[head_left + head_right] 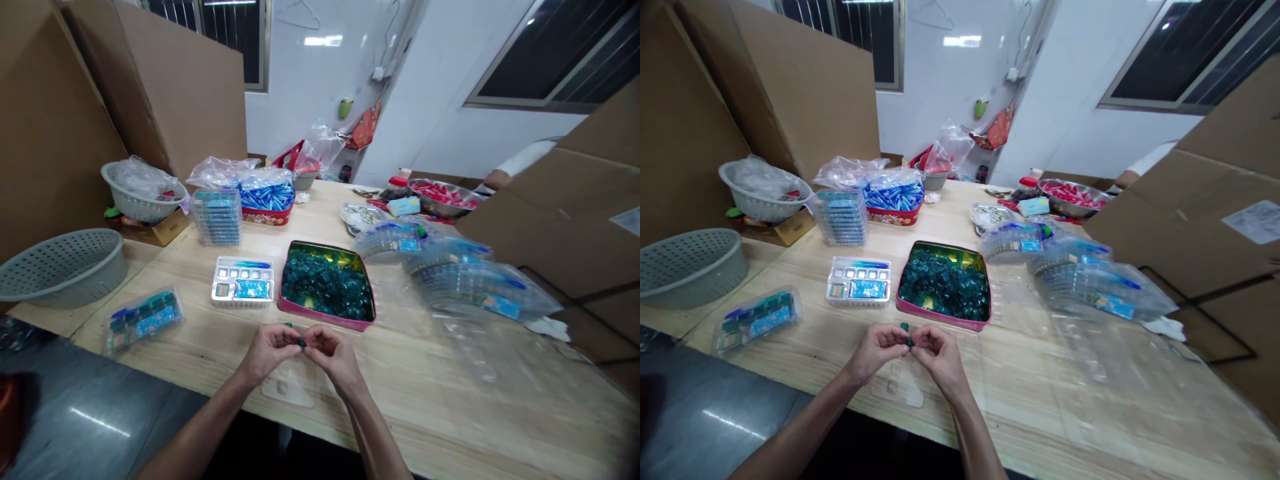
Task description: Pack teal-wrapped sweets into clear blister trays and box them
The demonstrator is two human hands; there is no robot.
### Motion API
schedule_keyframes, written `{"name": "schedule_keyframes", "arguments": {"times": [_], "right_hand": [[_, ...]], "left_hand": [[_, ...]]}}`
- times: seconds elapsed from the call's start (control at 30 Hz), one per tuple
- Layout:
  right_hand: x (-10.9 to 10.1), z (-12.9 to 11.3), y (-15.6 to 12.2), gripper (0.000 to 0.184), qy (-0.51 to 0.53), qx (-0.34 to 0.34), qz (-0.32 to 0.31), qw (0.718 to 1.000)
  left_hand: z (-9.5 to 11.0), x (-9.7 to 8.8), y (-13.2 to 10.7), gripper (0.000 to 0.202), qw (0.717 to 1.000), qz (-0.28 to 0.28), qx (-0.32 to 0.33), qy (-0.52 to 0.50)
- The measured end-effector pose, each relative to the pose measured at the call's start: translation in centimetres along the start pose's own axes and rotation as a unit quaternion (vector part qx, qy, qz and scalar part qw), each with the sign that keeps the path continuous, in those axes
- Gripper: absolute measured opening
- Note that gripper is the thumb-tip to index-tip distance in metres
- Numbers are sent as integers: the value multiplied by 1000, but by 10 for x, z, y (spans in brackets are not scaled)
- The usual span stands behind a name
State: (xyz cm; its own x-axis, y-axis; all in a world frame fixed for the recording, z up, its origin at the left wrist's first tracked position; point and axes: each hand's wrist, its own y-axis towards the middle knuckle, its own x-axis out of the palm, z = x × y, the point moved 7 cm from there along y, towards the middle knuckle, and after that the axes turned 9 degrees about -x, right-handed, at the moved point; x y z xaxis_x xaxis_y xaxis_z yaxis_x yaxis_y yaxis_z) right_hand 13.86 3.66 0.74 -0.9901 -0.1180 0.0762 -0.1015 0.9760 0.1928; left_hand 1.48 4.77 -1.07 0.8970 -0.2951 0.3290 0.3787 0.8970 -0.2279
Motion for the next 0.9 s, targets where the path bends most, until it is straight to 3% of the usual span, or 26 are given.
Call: {"name": "schedule_keyframes", "arguments": {"times": [0.17, 0.4, 0.53, 0.7, 0.9], "right_hand": [[3, -4, -3, 13, 26, -30, 0, 999], [12, 8, -7, 18, 103, 4, -24, 994], [12, 16, -9, 20, 106, 28, -27, 994], [14, 16, -7, 19, 85, 9, -37, 996], [17, 4, 7, 22, 118, 3, -28, 993]], "left_hand": [[3, 1, -3, 22, 1000, -22, -14, 2], [4, 1, -5, 23, 997, -39, -63, 0], [2, -7, -3, 25, 997, -26, -70, 13], [-4, -10, -1, 25, 993, -50, -101, 42], [18, -5, 3, 23, 993, -71, -90, -14]]}}
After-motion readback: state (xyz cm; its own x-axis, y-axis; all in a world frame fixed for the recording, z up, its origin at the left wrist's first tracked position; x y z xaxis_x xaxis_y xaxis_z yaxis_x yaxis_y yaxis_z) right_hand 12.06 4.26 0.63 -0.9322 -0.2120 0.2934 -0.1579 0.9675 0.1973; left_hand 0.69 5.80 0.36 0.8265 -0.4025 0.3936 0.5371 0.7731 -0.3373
